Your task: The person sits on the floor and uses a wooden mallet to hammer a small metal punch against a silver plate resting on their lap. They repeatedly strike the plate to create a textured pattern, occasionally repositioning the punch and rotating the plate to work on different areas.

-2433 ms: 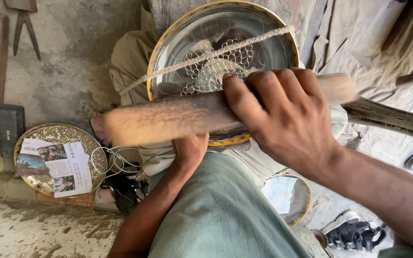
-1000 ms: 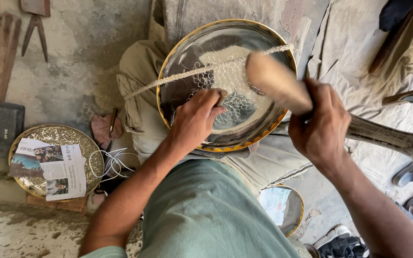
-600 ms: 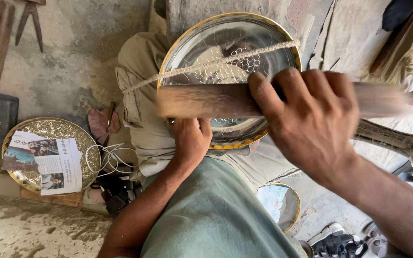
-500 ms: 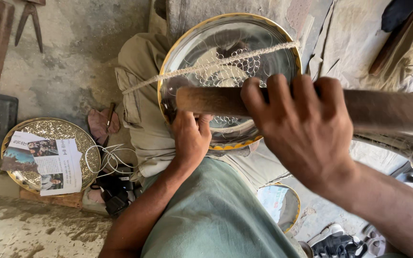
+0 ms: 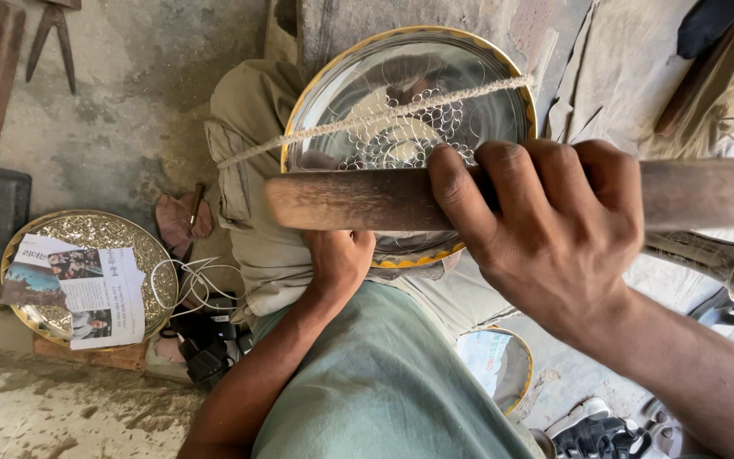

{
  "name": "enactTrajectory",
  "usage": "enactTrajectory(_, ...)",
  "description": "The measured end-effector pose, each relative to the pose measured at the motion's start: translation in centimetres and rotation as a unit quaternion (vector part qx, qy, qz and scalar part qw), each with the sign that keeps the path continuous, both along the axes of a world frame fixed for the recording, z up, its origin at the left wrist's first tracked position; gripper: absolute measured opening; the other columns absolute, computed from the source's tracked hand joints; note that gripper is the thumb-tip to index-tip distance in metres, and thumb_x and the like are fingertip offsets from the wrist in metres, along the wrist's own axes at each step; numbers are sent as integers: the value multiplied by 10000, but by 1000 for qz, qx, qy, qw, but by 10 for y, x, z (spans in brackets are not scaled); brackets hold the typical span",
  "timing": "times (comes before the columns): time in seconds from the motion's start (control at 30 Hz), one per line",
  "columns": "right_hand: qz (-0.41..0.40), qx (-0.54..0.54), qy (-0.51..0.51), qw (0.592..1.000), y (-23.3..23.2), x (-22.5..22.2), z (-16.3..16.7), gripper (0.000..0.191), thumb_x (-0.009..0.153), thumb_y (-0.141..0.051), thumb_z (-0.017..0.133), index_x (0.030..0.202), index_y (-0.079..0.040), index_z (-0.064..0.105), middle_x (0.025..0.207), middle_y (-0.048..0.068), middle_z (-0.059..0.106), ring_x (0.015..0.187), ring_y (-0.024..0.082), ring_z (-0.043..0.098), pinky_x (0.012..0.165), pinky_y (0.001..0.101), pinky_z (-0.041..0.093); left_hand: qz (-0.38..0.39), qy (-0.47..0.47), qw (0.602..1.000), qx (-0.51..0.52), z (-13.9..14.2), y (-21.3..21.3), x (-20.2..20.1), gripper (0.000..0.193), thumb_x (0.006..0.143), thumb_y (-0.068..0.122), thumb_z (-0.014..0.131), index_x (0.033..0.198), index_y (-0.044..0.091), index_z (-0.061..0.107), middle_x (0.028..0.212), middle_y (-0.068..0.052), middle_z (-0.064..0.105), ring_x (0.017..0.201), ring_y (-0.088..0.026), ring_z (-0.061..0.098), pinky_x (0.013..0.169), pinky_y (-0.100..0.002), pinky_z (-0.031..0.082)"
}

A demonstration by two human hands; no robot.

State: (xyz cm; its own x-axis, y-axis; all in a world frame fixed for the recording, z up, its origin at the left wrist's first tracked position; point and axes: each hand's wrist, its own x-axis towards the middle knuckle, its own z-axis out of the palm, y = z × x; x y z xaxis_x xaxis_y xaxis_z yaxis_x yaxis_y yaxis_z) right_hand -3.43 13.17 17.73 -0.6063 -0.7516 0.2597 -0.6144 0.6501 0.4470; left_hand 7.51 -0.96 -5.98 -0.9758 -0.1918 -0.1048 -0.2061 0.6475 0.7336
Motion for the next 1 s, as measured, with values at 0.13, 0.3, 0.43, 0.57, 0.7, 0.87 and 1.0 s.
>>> enactTrajectory(0.13,-17,-110,-184,977,0,-2,-3,238,990,-196,688,1221,-152,655,912,-13,679,750,155,609,742,350,479,-9,141,988,55,-4,0,3,143,864,109,727,913,-19,689,859,-169,680,801,-371,659,736,-507,508)
enactTrajectory(0.3,7,71,-97,993,3,-3,-10,252,996,-336,639,1221,-221,646,777,-39,603,676,130,580,719,319,491,2,78,997,16,-6,0,3,55,865,51,697,833,6,692,794,-161,682,765,-386,653,730,-535,484)
enactTrajectory(0.43,0,46,-82,996,9,0,-16,239,1010,-294,649,1231,-208,622,855,-35,625,749,129,600,755,330,492,-24,111,993,16,-3,-5,-6,86,893,61,699,957,9,675,931,-172,684,846,-395,676,782,-521,520)
enactTrajectory(0.57,-65,77,-101,990,27,3,-18,232,1068,-355,641,1223,-185,668,815,-29,606,692,135,565,704,334,470,-31,136,975,170,12,-9,-19,216,960,93,689,1118,-32,610,1031,-194,659,884,-364,704,760,-470,563)
enactTrajectory(0.7,-105,-35,-179,978,50,5,-20,180,1074,-158,682,1252,-145,656,910,20,652,756,161,600,759,345,489,-109,223,968,49,26,-13,-40,160,988,120,661,1100,23,600,1016,-156,662,920,-373,670,795,-491,541)
enactTrajectory(0.87,-129,-13,-144,981,62,3,-23,232,994,-54,698,1198,-164,690,889,34,696,696,161,611,644,332,474,-163,114,968,156,38,-17,-55,255,997,152,719,1040,-12,530,939,-144,628,815,-302,678,691,-424,553)
enactTrajectory(1.0,-178,-57,-195,963,61,7,-24,224,1007,-6,655,1215,-87,671,913,59,686,704,165,614,668,330,482,-195,114,960,163,45,-17,-60,275,996,155,711,1076,-24,518,935,-145,608,821,-295,672,706,-426,559)
